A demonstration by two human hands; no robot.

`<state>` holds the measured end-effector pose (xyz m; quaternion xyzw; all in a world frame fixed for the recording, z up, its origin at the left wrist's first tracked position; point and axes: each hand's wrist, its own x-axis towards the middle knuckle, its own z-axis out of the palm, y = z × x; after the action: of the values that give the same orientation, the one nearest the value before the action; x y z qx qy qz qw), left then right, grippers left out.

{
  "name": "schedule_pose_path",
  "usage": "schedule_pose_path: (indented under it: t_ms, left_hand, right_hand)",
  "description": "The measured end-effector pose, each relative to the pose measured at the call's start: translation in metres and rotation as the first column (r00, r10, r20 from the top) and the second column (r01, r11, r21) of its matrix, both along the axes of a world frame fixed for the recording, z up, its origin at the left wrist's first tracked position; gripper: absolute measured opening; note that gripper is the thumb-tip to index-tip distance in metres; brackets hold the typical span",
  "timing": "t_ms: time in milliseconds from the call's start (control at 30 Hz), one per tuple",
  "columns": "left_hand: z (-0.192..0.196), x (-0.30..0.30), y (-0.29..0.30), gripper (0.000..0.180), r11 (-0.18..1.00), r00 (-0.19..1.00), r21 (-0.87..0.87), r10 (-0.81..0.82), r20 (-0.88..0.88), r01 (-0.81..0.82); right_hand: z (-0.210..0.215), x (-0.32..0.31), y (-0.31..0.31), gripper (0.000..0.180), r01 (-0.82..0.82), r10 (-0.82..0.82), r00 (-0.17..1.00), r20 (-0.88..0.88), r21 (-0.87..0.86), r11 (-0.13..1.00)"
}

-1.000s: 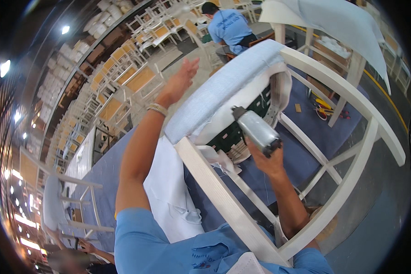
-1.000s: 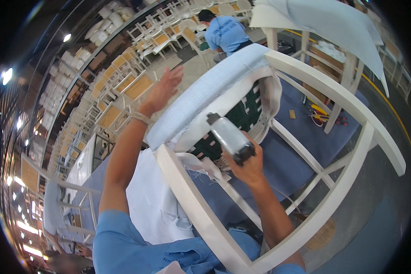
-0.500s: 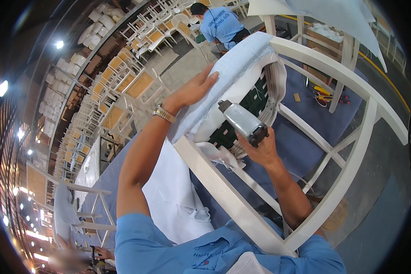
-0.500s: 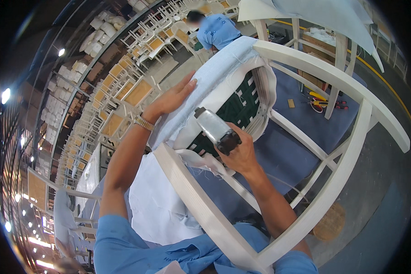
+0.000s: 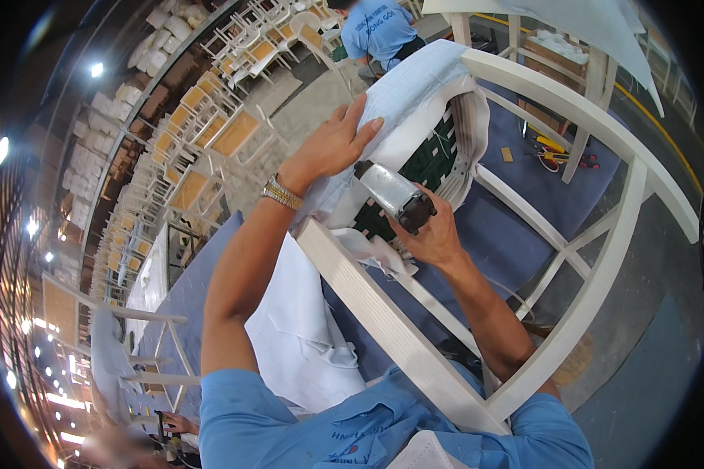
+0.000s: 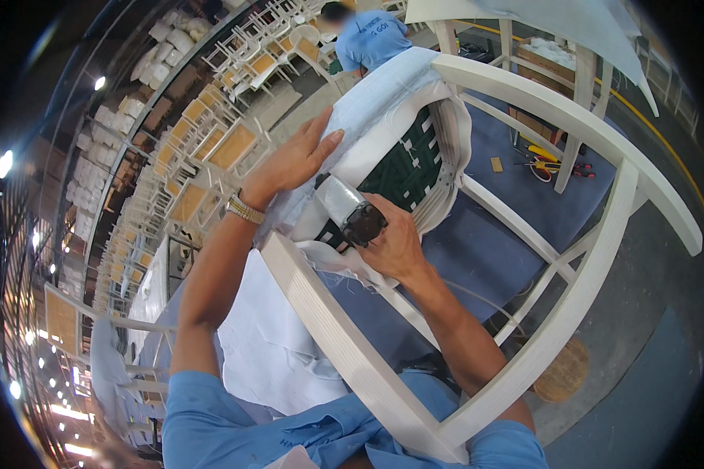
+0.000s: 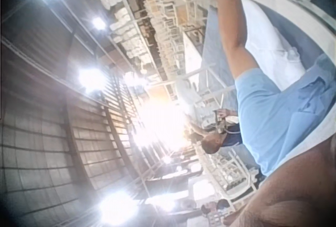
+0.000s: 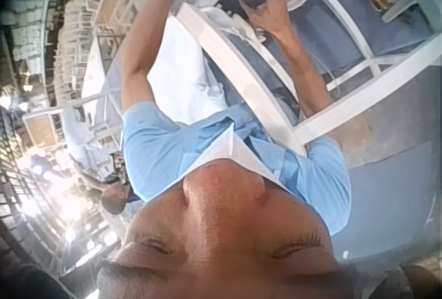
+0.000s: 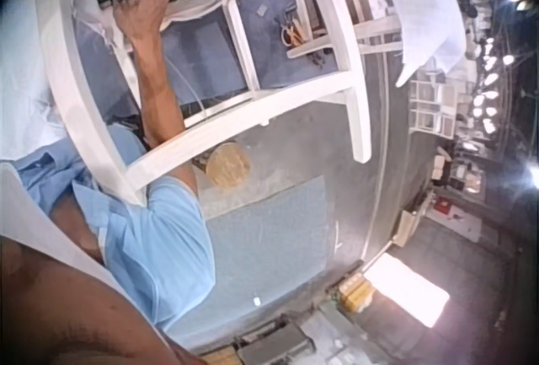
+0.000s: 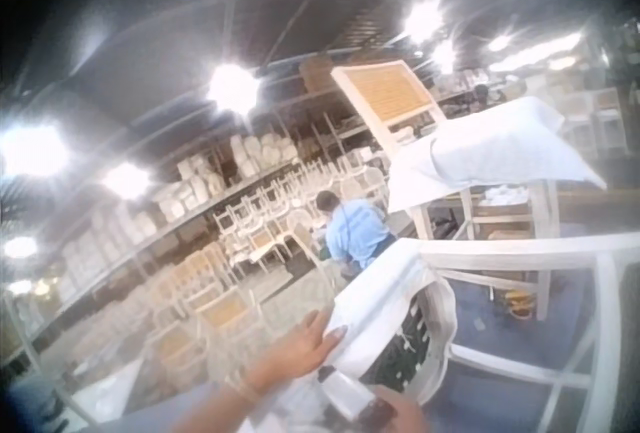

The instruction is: The person staples light blue fabric onto the underside of a white wooden chair frame using a pneumatic staple gun. They repeatedly reposition the chair, pull the fabric taut, and apply staples along the edges. The person also uses a yellow utility knife to trim excess fabric and adjusts the chair orientation multiple times.

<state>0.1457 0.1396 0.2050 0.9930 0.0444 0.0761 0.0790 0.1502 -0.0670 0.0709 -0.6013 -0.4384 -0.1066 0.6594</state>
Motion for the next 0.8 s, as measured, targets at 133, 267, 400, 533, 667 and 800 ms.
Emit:
schedule_pose_path:
  t_ms: [133,267,400,533,667,800]
  left_hand:
    - [-0.004,-0.002,0.006,0.081,0.999,1.0,0.031,0.012,0.004,-0.012]
    - [-0.004,-0.003,0.001,0.08,1.0,1.0,0.016,0.018,0.013,-0.018]
    - [-0.001,-0.003,-0.005,0.08,0.998,0.999,-0.029,0.048,-0.025,-0.049]
    - [0.0,-0.009,0.007,0.078,0.974,0.999,-0.224,-0.048,-0.014,0.043]
    - [0.008,-0.017,0.063,0.083,0.647,0.993,-0.757,0.112,-0.023,-0.091]
    - [-0.011,-0.02,0.075,0.087,0.712,0.971,-0.678,0.019,-0.238,-0.18]
  right_hand:
    - [0.005,-0.005,-0.005,0.039,-0.103,0.104,0.988,-0.114,0.011,0.995]
    - [0.008,-0.01,-0.007,0.041,-0.12,0.118,0.986,-0.118,-0.014,0.993]
    - [0.007,-0.016,-0.002,0.038,-0.108,0.107,0.98,-0.165,0.001,0.994]
    - [-0.003,-0.017,-0.007,0.038,-0.128,0.121,0.978,-0.169,-0.028,0.991]
    - [-0.02,-0.023,-0.012,0.045,-0.126,0.118,0.967,-0.228,-0.021,0.992]
    - [-0.007,-0.025,-0.013,0.051,-0.168,0.168,0.961,-0.219,0.017,0.986]
